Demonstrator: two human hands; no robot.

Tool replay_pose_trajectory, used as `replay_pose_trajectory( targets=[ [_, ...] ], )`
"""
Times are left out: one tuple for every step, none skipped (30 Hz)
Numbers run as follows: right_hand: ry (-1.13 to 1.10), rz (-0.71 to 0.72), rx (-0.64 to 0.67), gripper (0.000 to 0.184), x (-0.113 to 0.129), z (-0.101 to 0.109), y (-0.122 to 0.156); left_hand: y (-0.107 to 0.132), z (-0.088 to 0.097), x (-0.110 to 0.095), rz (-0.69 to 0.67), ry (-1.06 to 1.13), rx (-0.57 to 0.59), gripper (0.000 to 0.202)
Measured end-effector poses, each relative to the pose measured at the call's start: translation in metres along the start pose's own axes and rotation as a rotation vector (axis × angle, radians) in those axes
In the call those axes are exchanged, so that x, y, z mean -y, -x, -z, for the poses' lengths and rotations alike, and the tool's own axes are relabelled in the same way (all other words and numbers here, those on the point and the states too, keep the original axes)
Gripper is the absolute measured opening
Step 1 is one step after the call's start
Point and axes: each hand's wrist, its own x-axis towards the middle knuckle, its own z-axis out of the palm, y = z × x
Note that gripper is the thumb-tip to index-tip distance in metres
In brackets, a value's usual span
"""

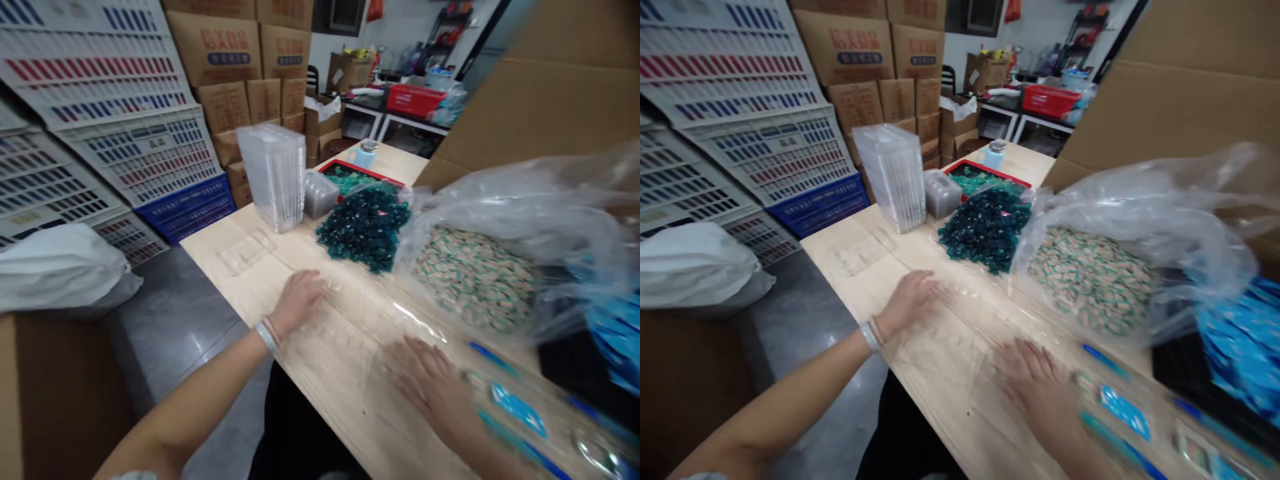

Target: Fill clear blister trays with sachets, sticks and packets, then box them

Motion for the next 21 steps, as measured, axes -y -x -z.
replay_pose_trajectory(
  targets=[
    [-0.048,0.008,-0.036,0.034,-0.003,0.005,-0.008,-0.003,0.013,0.022,0.072,-0.026,-0.054,0.028],
    [-0.103,0.015,-0.065,0.029,-0.003,0.01,-0.02,-0.004,0.027,0.046,0.175,-0.068,-0.098,0.029],
    [-0.157,0.025,-0.082,0.029,-0.001,0.014,-0.035,-0.004,0.041,0.071,0.287,-0.139,-0.109,0.03],
    [-0.207,0.044,-0.082,0.031,0.004,0.018,-0.054,-0.003,0.053,0.093,0.378,-0.203,-0.065,0.03],
    [-0.256,0.074,-0.068,0.034,0.013,0.021,-0.075,-0.001,0.062,0.111,0.431,-0.231,0.003,0.027],
    [-0.303,0.109,-0.046,0.037,0.025,0.022,-0.098,0.0,0.069,0.125,0.467,-0.247,0.068,0.025],
    [-0.357,0.148,-0.015,0.039,0.039,0.022,-0.122,0.001,0.072,0.134,0.485,-0.245,0.126,0.023],
    [-0.419,0.177,0.004,0.038,0.054,0.021,-0.146,0.002,0.074,0.139,0.494,-0.233,0.166,0.022],
    [-0.484,0.191,0.014,0.035,0.07,0.019,-0.168,0.001,0.073,0.141,0.503,-0.225,0.185,0.022],
    [-0.545,0.204,0.017,0.029,0.085,0.017,-0.187,0.0,0.072,0.141,0.516,-0.227,0.191,0.023],
    [-0.592,0.217,0.016,0.024,0.098,0.015,-0.202,-0.002,0.071,0.141,0.527,-0.238,0.192,0.023],
    [-0.629,0.234,0.021,0.021,0.108,0.013,-0.214,-0.004,0.07,0.14,0.534,-0.256,0.188,0.023],
    [-0.652,0.256,0.031,0.02,0.114,0.012,-0.222,-0.005,0.07,0.141,0.533,-0.28,0.179,0.023],
    [-0.665,0.275,0.046,0.019,0.117,0.011,-0.227,-0.007,0.071,0.143,0.532,-0.307,0.169,0.024],
    [-0.671,0.292,0.062,0.019,0.116,0.011,-0.231,-0.008,0.074,0.146,0.53,-0.333,0.164,0.024],
    [-0.669,0.294,0.07,0.019,0.111,0.011,-0.235,-0.009,0.077,0.149,0.532,-0.354,0.164,0.025],
    [-0.656,0.279,0.061,0.019,0.102,0.012,-0.24,-0.009,0.08,0.153,0.537,-0.372,0.167,0.025],
    [-0.631,0.254,0.035,0.019,0.091,0.013,-0.247,-0.01,0.083,0.155,0.545,-0.386,0.166,0.025],
    [-0.591,0.222,-0.002,0.02,0.079,0.014,-0.257,-0.012,0.086,0.156,0.552,-0.398,0.156,0.024],
    [-0.536,0.188,-0.047,0.021,0.066,0.015,-0.271,-0.014,0.088,0.154,0.554,-0.4,0.136,0.023],
    [-0.47,0.154,-0.096,0.022,0.053,0.016,-0.288,-0.018,0.089,0.15,0.542,-0.389,0.11,0.024]
  ],
)
